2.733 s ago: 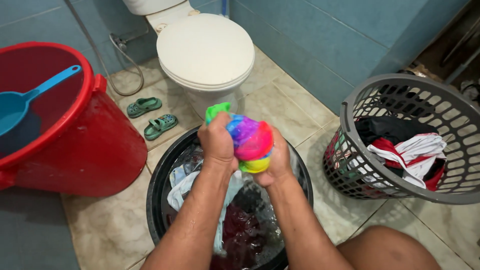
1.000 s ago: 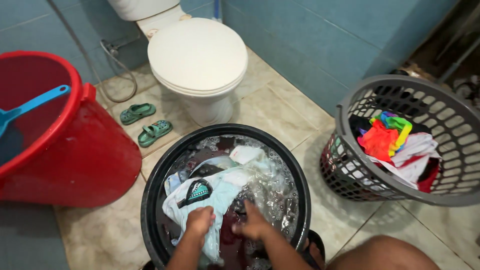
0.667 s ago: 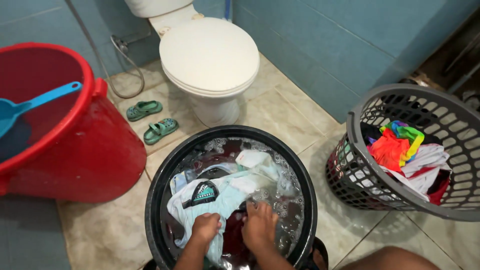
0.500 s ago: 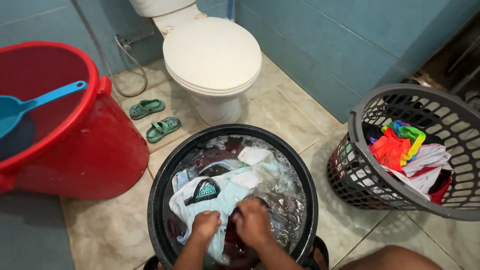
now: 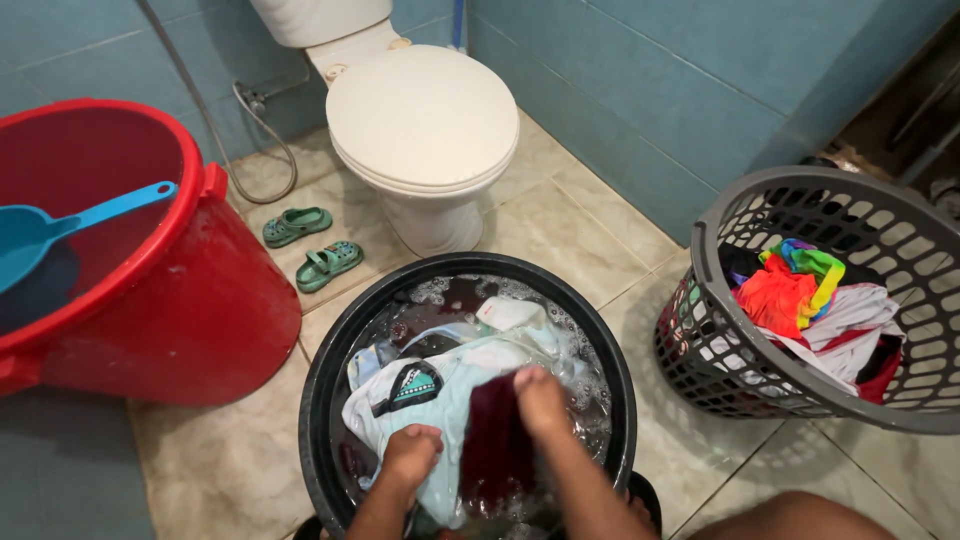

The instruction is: Hand washing various items of clothing in a basin inside a bathroom.

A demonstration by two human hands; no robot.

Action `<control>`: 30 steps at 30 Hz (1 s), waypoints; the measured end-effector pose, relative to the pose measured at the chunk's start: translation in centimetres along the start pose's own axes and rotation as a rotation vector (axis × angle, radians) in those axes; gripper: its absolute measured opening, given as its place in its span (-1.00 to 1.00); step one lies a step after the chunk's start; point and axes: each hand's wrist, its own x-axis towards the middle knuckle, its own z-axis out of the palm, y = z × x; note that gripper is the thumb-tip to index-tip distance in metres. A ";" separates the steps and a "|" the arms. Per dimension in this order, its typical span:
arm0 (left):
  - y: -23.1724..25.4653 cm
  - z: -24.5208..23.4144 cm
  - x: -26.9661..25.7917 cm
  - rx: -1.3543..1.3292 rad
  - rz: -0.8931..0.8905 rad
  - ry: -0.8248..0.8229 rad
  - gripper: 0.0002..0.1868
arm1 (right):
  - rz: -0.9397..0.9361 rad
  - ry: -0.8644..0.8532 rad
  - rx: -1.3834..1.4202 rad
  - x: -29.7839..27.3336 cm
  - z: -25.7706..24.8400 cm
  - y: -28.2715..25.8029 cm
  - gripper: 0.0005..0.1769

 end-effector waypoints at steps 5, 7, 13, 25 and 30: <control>4.8 1.8 -3.5 -0.002 -0.005 -0.068 -0.56 | 0.127 -0.271 0.916 -2.1 -9.0 -10.7 -0.84; 7.2 3.1 -5.0 -0.006 -0.039 -0.073 -0.48 | -0.031 -0.436 1.114 -2.6 -11.3 -13.1 -0.80; 16.7 8.0 -11.1 0.056 0.159 -0.143 0.13 | -0.157 -0.498 1.418 -6.7 -17.6 -21.5 -0.75; 23.0 7.5 -9.3 -0.261 0.240 -0.197 -0.52 | -0.135 -0.543 1.630 -3.5 -18.9 -19.3 -0.57; 22.5 8.6 -10.4 -0.677 0.015 -0.368 -0.50 | -0.102 -0.496 1.579 -6.6 -18.4 -21.7 -0.69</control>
